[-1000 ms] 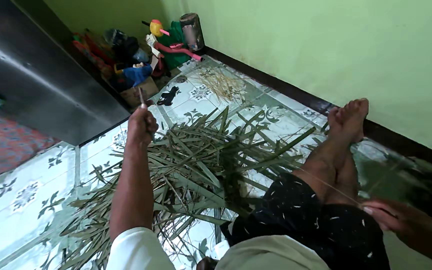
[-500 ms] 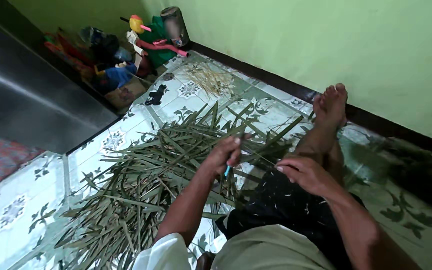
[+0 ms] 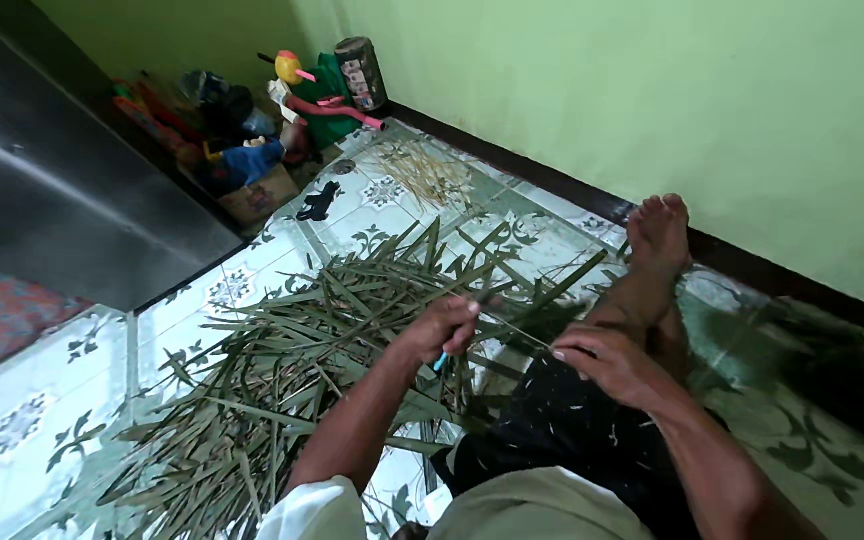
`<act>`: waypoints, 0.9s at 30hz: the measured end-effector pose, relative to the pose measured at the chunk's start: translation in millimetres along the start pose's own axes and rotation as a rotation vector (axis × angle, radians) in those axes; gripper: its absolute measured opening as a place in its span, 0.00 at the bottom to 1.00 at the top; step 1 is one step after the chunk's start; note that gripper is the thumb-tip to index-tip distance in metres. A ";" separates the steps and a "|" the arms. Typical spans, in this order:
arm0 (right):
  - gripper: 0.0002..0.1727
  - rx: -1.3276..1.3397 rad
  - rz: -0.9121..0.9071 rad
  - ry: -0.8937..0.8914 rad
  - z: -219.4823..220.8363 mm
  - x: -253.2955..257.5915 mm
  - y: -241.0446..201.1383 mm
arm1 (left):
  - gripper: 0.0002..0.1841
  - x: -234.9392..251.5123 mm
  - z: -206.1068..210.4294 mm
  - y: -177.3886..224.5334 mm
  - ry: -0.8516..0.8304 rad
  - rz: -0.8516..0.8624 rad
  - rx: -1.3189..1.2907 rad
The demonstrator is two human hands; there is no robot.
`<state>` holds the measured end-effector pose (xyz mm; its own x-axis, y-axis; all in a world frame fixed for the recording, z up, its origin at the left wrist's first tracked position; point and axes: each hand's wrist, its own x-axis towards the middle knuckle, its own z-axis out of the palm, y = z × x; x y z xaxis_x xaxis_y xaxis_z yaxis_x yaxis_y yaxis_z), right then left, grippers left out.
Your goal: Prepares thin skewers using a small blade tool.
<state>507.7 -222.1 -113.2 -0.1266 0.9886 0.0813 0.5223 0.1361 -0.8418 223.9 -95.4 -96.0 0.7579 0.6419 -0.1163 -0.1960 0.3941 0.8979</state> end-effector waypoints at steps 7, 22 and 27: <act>0.13 0.007 -0.009 -0.002 -1.5 -4.3 8.3 | 0.19 -2.2 -12.4 5.2 0.051 0.046 -0.013; 0.10 -0.058 0.263 0.111 -33.9 -56.3 63.3 | 0.19 -45.7 -114.1 117.5 0.736 0.516 0.053; 0.12 -0.008 0.364 0.100 -32.4 -26.6 19.7 | 0.21 -25.4 -86.8 23.5 0.462 0.321 0.014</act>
<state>548.6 -243.6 -114.7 0.1510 0.9738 -0.1703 0.5247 -0.2249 -0.8210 146.0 -45.3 -108.8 0.3099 0.9507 -0.0070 -0.3613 0.1246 0.9241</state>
